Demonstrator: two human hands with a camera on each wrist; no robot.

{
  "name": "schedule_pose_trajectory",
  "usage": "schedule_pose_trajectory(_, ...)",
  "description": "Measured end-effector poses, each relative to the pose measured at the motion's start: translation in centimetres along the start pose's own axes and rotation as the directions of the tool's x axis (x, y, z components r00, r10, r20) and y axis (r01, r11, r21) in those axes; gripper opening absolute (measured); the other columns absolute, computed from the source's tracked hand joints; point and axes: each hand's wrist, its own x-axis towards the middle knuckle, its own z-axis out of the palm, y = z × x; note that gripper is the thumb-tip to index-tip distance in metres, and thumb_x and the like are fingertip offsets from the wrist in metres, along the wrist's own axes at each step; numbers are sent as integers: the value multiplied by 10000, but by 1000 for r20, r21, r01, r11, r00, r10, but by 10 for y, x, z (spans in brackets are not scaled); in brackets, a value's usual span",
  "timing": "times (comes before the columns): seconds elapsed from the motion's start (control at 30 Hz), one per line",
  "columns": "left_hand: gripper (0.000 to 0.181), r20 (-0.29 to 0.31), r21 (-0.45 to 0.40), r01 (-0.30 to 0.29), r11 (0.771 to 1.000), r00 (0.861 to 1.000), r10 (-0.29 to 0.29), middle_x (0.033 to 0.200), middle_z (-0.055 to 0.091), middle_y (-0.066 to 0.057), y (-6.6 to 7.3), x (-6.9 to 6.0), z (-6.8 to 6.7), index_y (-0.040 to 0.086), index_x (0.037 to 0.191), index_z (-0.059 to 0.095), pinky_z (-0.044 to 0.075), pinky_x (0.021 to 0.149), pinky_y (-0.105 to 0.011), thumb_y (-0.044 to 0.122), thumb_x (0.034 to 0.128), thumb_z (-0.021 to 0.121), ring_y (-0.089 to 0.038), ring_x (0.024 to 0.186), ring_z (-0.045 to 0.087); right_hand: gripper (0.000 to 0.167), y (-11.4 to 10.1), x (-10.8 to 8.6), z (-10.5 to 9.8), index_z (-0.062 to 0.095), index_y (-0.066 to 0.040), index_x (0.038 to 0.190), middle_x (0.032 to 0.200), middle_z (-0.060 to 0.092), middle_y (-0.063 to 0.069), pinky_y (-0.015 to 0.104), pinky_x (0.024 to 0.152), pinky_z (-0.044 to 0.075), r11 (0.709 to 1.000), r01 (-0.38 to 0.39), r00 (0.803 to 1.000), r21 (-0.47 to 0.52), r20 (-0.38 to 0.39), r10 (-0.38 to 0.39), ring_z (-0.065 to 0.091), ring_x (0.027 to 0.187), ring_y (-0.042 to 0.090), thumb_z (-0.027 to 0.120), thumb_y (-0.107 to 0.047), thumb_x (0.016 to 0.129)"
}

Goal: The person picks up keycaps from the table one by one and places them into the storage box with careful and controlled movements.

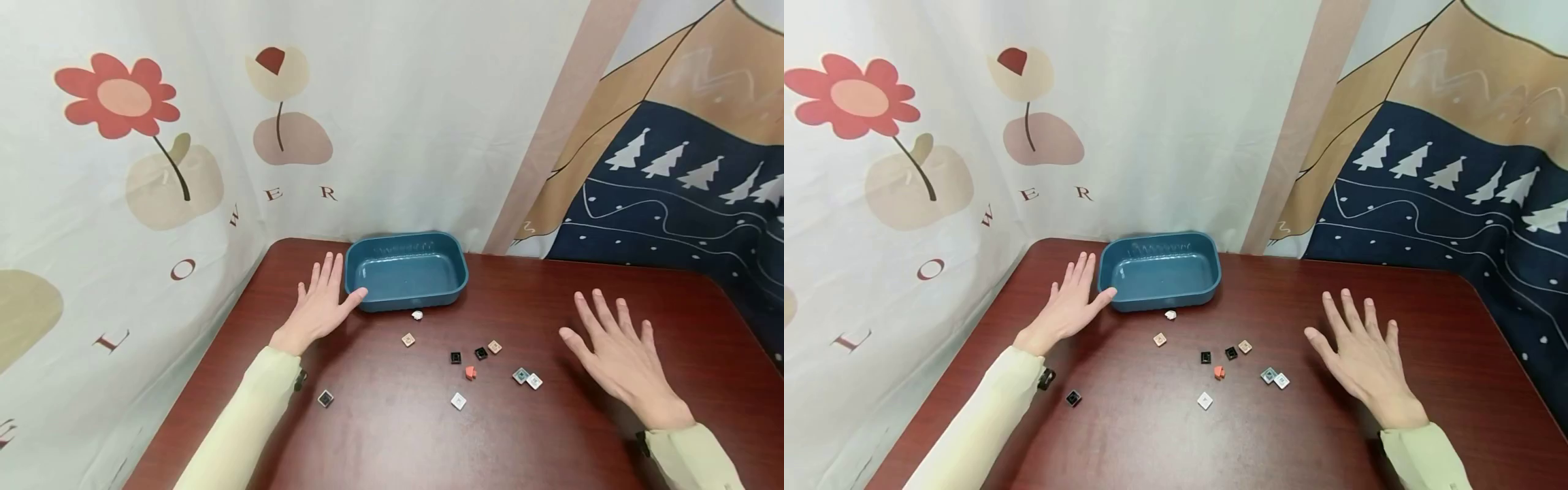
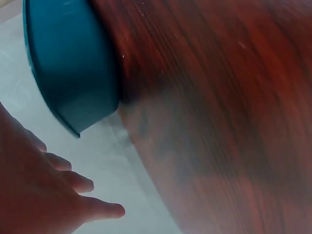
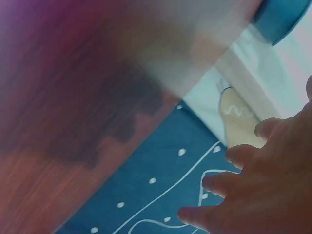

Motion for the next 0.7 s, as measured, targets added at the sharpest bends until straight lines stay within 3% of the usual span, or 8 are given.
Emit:
schedule_pose_trajectory(0.2, 1058, 39, -4, 29, 1000, 999, -29, 1737, -90, -96, 3, 10, 8, 109, 1673, -13, 80, 1158, -757, 799, 965, 364, -411, 1578, -56, 800, -23, 6, -1, 139, -171, 1680, 1707, 101, 224, 814, 1096, 14, 999, 32, 999, 27, 1, -33, -4, 1533, 543, 443, -575, 1059)
schedule_pose_trajectory(0.47, 1087, 55, 35, 8, 999, 998, -10, 1739, -91, -71, 6, 17, 15, 114, 1674, -4, 100, 1160, -752, 842, 940, 331, -399, 1582, -51, 806, -61, 12, -2, 181, -175, 1677, 1712, 148, 189, 770, 1127, 105, 995, 94, 995, 32, 16, -95, 12, 1559, 484, 444, -608, 1049)
schedule_pose_trajectory(0.7, 1087, 54, 37, 4, 999, 999, -6, 1740, -67, -92, 8, 16, 14, 74, 1670, 27, 85, 1159, -755, 812, 952, 374, -421, 1577, -49, 842, -102, 18, 6, 311, -193, 1649, 1675, 310, 139, 706, 1156, 200, 968, 242, 970, -70, 7, -242, 176, 1549, 452, 463, -705, 998)
